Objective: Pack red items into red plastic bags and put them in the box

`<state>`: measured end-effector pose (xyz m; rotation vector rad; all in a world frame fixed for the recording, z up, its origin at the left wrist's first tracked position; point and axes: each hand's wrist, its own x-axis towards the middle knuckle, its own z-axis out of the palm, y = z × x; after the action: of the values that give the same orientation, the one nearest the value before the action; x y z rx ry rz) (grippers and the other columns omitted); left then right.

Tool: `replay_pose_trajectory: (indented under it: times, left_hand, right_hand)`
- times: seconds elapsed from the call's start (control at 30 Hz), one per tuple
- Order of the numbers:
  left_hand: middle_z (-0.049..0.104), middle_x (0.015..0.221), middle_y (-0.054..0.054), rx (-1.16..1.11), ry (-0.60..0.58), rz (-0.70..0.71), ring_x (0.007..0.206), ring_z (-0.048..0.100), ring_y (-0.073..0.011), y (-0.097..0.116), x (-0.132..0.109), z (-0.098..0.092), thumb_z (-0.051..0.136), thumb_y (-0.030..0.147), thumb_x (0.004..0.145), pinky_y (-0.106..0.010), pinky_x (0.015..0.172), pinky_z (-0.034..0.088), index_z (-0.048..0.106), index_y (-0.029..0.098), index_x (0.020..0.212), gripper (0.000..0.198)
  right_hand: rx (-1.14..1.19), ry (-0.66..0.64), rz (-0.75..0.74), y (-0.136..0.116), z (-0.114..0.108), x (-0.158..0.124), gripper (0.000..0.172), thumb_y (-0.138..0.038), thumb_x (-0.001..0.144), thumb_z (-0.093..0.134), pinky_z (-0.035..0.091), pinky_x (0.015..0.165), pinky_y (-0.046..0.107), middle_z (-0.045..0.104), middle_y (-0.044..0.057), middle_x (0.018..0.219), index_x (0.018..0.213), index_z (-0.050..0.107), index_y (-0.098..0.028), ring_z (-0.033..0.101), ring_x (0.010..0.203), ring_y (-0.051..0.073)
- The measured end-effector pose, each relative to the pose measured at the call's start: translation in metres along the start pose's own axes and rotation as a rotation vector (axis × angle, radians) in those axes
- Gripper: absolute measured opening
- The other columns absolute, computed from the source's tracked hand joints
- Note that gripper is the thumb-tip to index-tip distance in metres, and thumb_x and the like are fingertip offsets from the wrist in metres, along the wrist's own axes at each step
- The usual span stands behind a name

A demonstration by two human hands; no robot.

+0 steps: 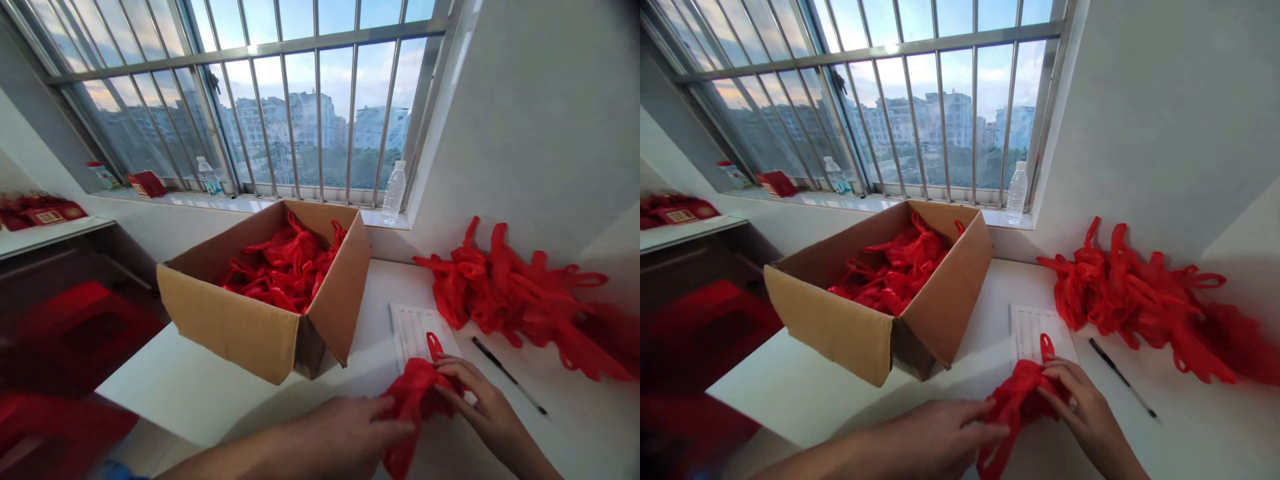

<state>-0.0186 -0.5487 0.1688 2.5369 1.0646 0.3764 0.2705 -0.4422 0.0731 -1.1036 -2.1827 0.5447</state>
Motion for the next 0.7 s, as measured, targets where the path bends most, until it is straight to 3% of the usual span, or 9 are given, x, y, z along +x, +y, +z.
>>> replay_pose_trajectory:
  times: [0.1,0.17,0.23,0.3,0.37,0.47,0.53,0.63,0.7]
  left_hand:
    - [0.056,0.14,-0.008,0.186,0.035,0.127,0.105,0.066,-0.0236,0.03,-0.013,-0.041,0.049,0.034,0.097,-0.03,0.078,0.056,0.05,0.034,0.137,0.039]
    - [0.059,0.134,-0.011,0.328,0.101,0.112,0.097,0.067,-0.0254,0.044,-0.005,-0.054,0.049,0.038,0.097,-0.033,0.071,0.056,0.053,0.035,0.131,0.035]
    - [0.066,0.112,-0.01,0.387,0.125,0.072,0.082,0.066,-0.0239,0.052,0.006,-0.062,0.052,0.038,0.095,-0.032,0.061,0.053,0.058,0.035,0.122,0.028]
    - [0.068,0.093,-0.006,0.341,0.077,0.058,0.07,0.063,-0.0207,0.057,0.013,-0.073,0.054,0.036,0.095,-0.029,0.052,0.049,0.06,0.034,0.114,0.02]
    - [0.067,0.09,-0.004,0.234,-0.02,0.055,0.066,0.062,-0.0179,0.058,0.011,-0.093,0.054,0.03,0.095,-0.027,0.05,0.046,0.06,0.034,0.112,0.019]
    - [0.067,0.097,-0.003,0.052,-0.067,-0.06,0.074,0.064,-0.0158,0.056,-0.006,-0.142,0.046,0.022,0.095,-0.025,0.061,0.05,0.063,0.032,0.112,0.026]
    - [0.066,0.101,-0.001,0.004,0.12,-0.205,0.084,0.064,-0.0178,0.049,-0.022,-0.18,0.045,0.03,0.095,-0.026,0.07,0.052,0.064,0.028,0.113,0.026]
    - [0.063,0.1,0.0,0.107,0.477,-0.385,0.091,0.063,-0.0257,0.028,-0.037,-0.235,0.048,0.05,0.09,-0.033,0.07,0.05,0.058,0.022,0.122,0.044]
    - [0.062,0.093,0.0,0.211,0.585,-0.495,0.088,0.062,-0.0292,0.005,-0.031,-0.264,0.047,0.053,0.089,-0.037,0.068,0.047,0.05,0.021,0.131,0.052]
  right_hand:
    - [0.047,0.026,-0.153,-0.045,-0.011,0.0,0.015,-0.038,0.091,0.059,0.056,0.091,0.036,0.068,0.007,0.112,0.101,0.067,-0.03,0.064,0.113,0.025]
    - [0.068,0.066,-0.289,-0.078,-0.017,0.006,0.013,-0.033,0.089,0.063,0.057,0.09,0.037,0.07,0.005,0.106,0.102,0.066,-0.033,0.064,0.111,0.025]
    - [0.1,0.123,-0.421,-0.109,-0.022,0.012,0.016,-0.03,0.085,0.068,0.057,0.092,0.041,0.071,0.003,0.096,0.1,0.064,-0.035,0.068,0.103,0.025]
    - [0.133,0.181,-0.514,-0.13,-0.025,0.016,0.016,-0.03,0.084,0.068,0.056,0.095,0.047,0.071,0.001,0.084,0.098,0.064,-0.035,0.07,0.093,0.026]
    - [0.149,0.226,-0.535,-0.137,-0.026,0.015,0.017,-0.035,0.086,0.066,0.054,0.097,0.051,0.072,0.002,0.084,0.103,0.064,-0.036,0.07,0.093,0.027]
    - [0.106,0.293,-0.381,-0.113,-0.025,0.0,0.026,-0.042,0.089,0.06,0.056,0.094,0.052,0.072,0.007,0.103,0.113,0.065,-0.035,0.068,0.106,0.03]
    - [0.043,0.347,-0.186,-0.08,-0.02,-0.016,0.026,-0.041,0.089,0.058,0.061,0.087,0.044,0.072,0.007,0.108,0.113,0.066,-0.033,0.068,0.107,0.029]
    - [0.042,0.353,0.05,-0.034,-0.002,-0.047,0.021,-0.045,0.087,0.059,0.064,0.069,0.032,0.075,0.005,0.095,0.096,0.072,-0.031,0.074,0.086,0.025]
    - [0.112,0.331,0.175,-0.016,0.017,-0.065,0.026,-0.053,0.083,0.061,0.063,0.062,0.029,0.076,0.005,0.085,0.086,0.073,-0.03,0.075,0.073,0.024]
